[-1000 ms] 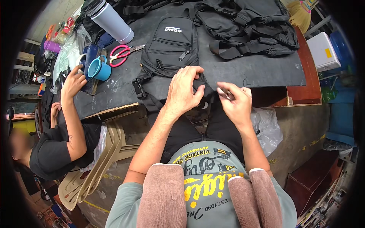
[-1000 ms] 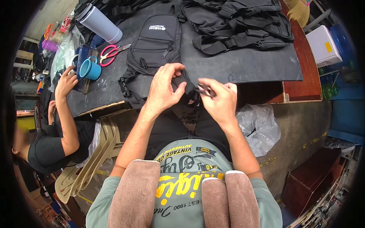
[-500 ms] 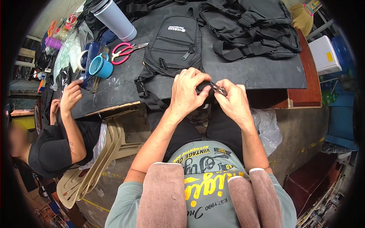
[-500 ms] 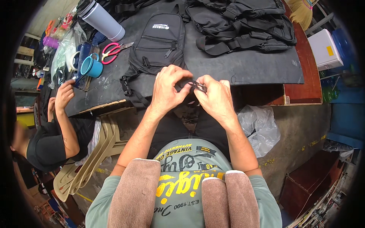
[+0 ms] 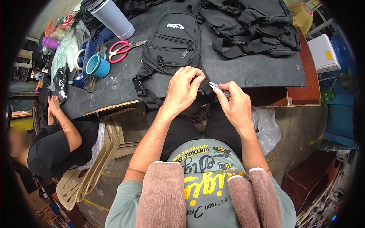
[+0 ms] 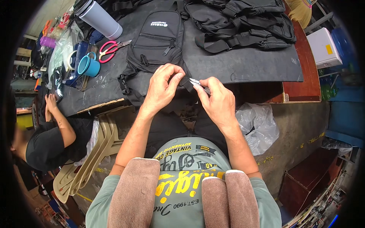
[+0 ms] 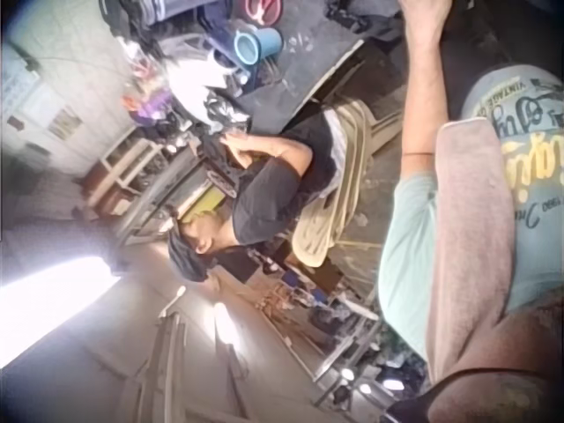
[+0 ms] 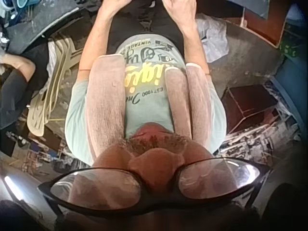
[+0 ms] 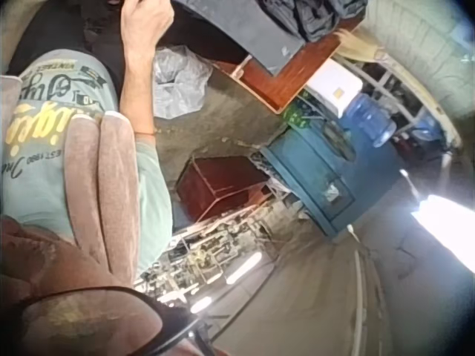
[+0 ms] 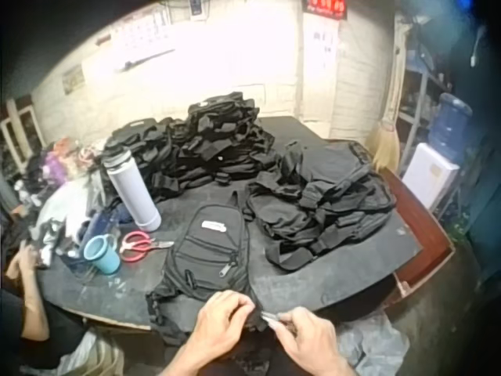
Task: Trim excess threads from black fabric shoulder bags using snips.
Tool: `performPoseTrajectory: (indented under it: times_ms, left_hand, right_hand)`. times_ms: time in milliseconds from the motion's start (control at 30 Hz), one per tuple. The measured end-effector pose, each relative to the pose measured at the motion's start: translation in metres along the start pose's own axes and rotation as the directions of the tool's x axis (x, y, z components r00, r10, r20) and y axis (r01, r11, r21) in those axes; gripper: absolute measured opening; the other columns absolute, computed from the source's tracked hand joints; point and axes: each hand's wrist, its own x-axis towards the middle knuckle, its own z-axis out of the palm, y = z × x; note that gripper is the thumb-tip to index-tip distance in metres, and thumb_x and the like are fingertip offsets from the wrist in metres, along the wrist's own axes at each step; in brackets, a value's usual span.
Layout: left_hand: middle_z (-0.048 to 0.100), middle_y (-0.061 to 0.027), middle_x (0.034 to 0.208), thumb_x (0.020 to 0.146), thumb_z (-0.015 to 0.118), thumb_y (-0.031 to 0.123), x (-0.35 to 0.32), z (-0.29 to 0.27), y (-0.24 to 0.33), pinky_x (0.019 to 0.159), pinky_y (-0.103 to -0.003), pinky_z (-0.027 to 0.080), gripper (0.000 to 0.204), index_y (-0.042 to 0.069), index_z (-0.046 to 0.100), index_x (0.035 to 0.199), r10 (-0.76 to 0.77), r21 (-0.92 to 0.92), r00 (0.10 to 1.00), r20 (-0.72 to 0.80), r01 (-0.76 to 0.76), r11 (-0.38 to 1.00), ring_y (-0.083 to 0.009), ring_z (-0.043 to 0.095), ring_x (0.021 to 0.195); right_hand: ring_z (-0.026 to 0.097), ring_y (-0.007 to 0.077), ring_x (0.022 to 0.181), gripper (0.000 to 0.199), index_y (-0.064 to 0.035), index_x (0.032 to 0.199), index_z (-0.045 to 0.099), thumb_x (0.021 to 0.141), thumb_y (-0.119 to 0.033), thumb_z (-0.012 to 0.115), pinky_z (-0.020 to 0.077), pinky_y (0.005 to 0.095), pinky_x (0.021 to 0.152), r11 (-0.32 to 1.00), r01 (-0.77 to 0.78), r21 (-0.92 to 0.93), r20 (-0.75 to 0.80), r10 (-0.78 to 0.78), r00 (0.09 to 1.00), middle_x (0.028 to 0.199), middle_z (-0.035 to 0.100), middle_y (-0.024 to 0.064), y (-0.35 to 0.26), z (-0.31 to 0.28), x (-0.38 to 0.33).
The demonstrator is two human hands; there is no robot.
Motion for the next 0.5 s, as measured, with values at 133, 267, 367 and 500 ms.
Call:
performPoseTrajectory:
  times_ms: [133,267,367,500]
  left_hand:
    - [0.074,-0.0111,0.099,0.106,0.076,0.012,0.000,0.002,0.002,0.091,-0.047,0.056,0.008,0.003,0.075,0.105,-0.004,0.027,1.000,-0.002,0.004,1.000,-0.0354,0.071,0.098]
    - [0.074,-0.0116,0.100,0.108,0.076,0.012,-0.001,0.003,0.000,0.091,-0.044,0.056,0.011,0.001,0.075,0.109,0.015,0.071,1.000,-0.006,-0.014,0.997,-0.0332,0.070,0.098]
    - [0.074,-0.0117,0.100,0.109,0.076,0.013,-0.001,0.002,0.001,0.091,-0.044,0.056,0.012,0.001,0.074,0.108,0.010,0.069,1.000,-0.004,-0.010,0.998,-0.0335,0.070,0.097]
    - [0.074,-0.0118,0.099,0.109,0.075,0.013,0.000,0.002,0.004,0.091,-0.044,0.056,0.013,0.001,0.074,0.108,-0.009,0.066,1.000,0.002,0.009,0.998,-0.0337,0.070,0.097]
  right_hand:
    - [0.081,0.0348,0.083,0.023,-0.0022,0.109,0.071,0.101,-0.014,0.090,0.0622,0.0419,0.071,0.996,0.057,-0.062,-0.041,-0.059,0.997,0.101,0.082,0.0146,0.003,0.012,0.002]
    - [0.080,0.0366,0.084,0.025,-0.0018,0.105,0.069,0.100,-0.015,0.090,0.0627,0.0426,0.071,0.991,0.057,-0.124,-0.034,-0.062,0.998,0.102,0.081,0.0145,0.002,0.015,0.003]
    - [0.080,0.0364,0.084,0.025,-0.0016,0.106,0.069,0.100,-0.014,0.090,0.0628,0.0424,0.072,0.989,0.081,-0.120,-0.034,-0.085,0.996,0.102,0.081,0.0142,0.004,0.015,0.003]
    - [0.080,0.0359,0.084,0.025,-0.0016,0.106,0.069,0.100,-0.014,0.090,0.0629,0.0424,0.071,0.994,0.063,-0.088,-0.036,-0.066,0.997,0.102,0.081,0.0139,0.005,0.011,0.002]
